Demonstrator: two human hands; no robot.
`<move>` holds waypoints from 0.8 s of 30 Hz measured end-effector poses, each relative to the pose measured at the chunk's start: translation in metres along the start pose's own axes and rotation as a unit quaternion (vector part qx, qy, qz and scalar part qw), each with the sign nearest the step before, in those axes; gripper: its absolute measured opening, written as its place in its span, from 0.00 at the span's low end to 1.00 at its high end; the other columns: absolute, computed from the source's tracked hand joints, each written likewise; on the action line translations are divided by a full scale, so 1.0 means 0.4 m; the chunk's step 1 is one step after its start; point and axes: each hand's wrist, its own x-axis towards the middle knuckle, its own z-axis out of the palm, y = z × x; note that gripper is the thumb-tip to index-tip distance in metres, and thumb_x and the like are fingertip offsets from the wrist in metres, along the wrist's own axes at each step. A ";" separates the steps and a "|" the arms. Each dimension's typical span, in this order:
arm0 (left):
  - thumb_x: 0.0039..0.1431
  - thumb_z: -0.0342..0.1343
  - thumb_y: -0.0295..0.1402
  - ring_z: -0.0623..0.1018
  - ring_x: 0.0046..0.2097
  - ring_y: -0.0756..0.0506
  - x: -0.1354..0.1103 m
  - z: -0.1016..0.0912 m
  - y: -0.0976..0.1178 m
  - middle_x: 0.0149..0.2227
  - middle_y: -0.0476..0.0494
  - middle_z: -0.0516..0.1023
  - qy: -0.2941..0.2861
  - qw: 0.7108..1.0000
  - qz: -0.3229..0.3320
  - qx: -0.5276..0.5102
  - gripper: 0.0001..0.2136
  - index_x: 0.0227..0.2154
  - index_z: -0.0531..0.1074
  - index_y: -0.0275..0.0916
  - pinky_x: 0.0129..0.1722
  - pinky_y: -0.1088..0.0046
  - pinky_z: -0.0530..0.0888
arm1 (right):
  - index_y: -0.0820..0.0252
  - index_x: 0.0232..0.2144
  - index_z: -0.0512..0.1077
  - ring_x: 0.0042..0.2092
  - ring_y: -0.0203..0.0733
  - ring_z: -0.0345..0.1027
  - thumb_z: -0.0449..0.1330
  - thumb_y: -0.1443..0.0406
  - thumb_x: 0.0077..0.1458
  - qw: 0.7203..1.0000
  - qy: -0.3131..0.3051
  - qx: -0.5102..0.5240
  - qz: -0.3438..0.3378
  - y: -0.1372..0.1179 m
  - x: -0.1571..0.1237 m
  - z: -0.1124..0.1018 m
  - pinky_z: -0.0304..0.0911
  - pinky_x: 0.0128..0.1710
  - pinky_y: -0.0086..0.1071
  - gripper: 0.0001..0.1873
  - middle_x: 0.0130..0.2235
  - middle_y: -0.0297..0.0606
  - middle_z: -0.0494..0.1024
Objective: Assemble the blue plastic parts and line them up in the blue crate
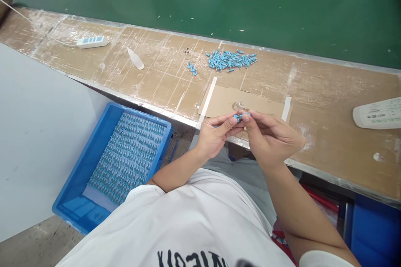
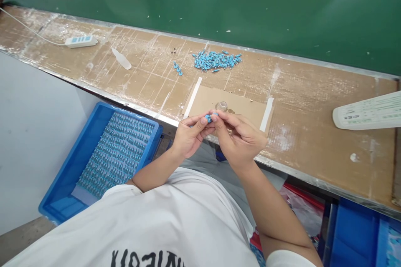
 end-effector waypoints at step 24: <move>0.39 0.77 0.40 0.79 0.28 0.53 0.003 0.012 -0.015 0.33 0.47 0.83 -0.017 0.999 0.035 0.016 0.18 0.34 0.84 0.40 0.36 0.75 0.79 | 0.46 0.41 0.81 0.38 0.51 0.80 0.74 0.70 0.49 0.998 -0.034 0.050 -0.032 0.043 0.021 -0.036 0.80 0.38 0.44 0.18 0.39 0.32 0.83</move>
